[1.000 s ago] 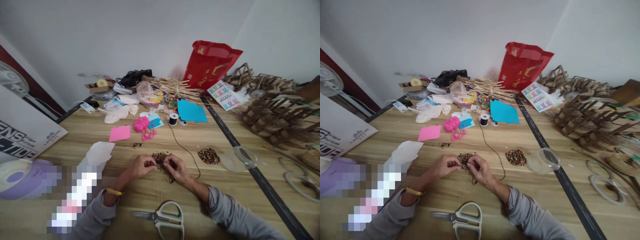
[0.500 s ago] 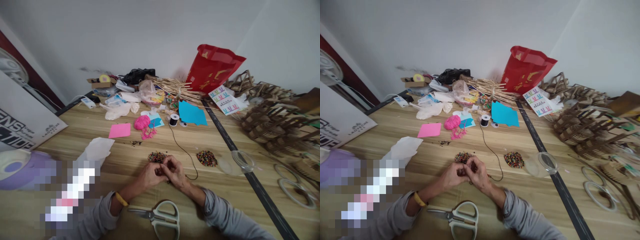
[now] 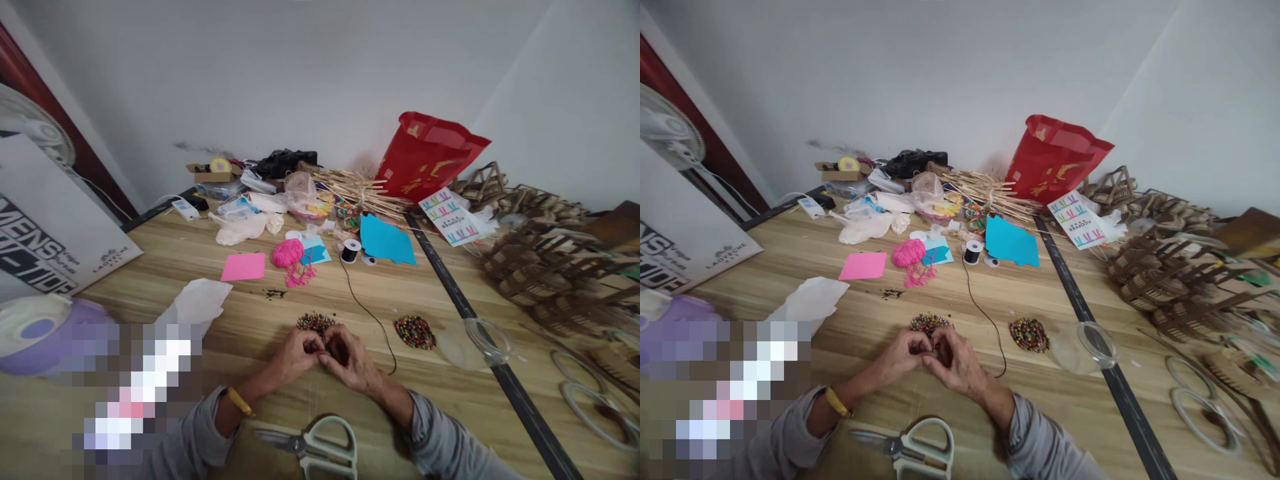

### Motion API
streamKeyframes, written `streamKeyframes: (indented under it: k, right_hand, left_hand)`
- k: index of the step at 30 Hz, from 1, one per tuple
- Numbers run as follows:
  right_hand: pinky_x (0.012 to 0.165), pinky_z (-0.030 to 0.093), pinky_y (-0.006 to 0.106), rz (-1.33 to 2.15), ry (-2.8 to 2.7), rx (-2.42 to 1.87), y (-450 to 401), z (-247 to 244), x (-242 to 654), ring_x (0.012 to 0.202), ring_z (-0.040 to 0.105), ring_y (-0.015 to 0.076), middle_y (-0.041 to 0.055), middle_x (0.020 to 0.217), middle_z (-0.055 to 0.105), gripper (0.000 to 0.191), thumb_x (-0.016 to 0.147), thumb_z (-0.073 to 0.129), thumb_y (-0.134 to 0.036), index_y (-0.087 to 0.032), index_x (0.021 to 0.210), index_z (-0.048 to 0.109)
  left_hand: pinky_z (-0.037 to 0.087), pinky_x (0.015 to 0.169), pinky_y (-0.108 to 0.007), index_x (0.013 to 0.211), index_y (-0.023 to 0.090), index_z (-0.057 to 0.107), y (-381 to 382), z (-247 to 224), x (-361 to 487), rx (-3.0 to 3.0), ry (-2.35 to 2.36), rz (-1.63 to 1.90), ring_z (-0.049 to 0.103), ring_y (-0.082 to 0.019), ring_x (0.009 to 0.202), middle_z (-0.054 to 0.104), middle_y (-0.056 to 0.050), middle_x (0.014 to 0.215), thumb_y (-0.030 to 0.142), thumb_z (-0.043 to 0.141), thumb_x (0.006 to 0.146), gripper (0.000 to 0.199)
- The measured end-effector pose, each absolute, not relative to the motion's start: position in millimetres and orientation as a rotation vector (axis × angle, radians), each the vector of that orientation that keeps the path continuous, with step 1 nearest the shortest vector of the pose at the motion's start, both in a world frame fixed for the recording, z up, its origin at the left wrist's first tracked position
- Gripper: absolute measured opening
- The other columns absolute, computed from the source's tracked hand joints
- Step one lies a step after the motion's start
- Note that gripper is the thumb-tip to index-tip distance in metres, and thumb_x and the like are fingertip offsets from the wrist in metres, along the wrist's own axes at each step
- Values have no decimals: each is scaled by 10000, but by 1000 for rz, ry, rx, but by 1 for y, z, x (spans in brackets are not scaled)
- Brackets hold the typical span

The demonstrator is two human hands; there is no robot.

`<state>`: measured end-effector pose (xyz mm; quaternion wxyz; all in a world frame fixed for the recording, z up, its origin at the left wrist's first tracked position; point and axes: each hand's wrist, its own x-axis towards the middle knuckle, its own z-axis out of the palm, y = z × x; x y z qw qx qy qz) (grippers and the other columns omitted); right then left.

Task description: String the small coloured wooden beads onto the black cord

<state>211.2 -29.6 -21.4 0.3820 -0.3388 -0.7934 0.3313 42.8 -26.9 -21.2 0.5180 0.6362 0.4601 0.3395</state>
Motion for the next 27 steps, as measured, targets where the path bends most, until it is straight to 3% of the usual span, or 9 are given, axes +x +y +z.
streamKeyframes:
  k: [3, 6, 9, 17, 27]
  right_hand:
    - [496, 374, 207, 786, -2108, -845, -31, -23, 212, 549, 469, 101, 0, 743, 542, 296, 791, 611, -315, -190, 1018, 467]
    - [478, 377, 200, 761, -2177, -820, -33, -25, 212, 508, 468, 100, -27, 676, 537, 391, 793, 611, -284, -198, 1129, 431]
    - [474, 390, 196, 770, -2154, -821, -35, -28, 211, 493, 485, 103, -41, 624, 528, 357, 836, 553, -232, -199, 1162, 412]
    - [479, 390, 196, 699, -2075, -914, -34, -36, 212, 523, 489, 99, -5, 642, 551, 26, 862, 521, -212, -187, 861, 524]
    - [511, 387, 197, 646, -2331, -765, -33, -30, 213, 531, 498, 101, 3, 628, 565, 101, 831, 465, -139, -187, 775, 533]
  left_hand:
    - [390, 542, -211, 622, 110, 632, -27, -20, 41, 1490, 1127, 830, 515, -122, 572, 612, -20, 590, 195, 644, 650, 91]
    - [405, 560, -215, 633, 113, 628, -27, -19, 39, 1464, 1133, 848, 535, -126, 594, 626, -21, 608, 198, 643, 662, 91]
    - [408, 561, -215, 632, 113, 625, -25, -21, 38, 1454, 1127, 869, 535, -126, 596, 619, -17, 602, 202, 643, 667, 97]
    - [387, 554, -208, 610, 118, 607, -20, -21, 36, 1478, 1157, 912, 494, -108, 575, 581, 4, 578, 186, 626, 677, 98]
    - [389, 532, -210, 652, 119, 612, -8, -25, 25, 1385, 1176, 990, 502, -107, 544, 585, 6, 567, 307, 626, 706, 196]
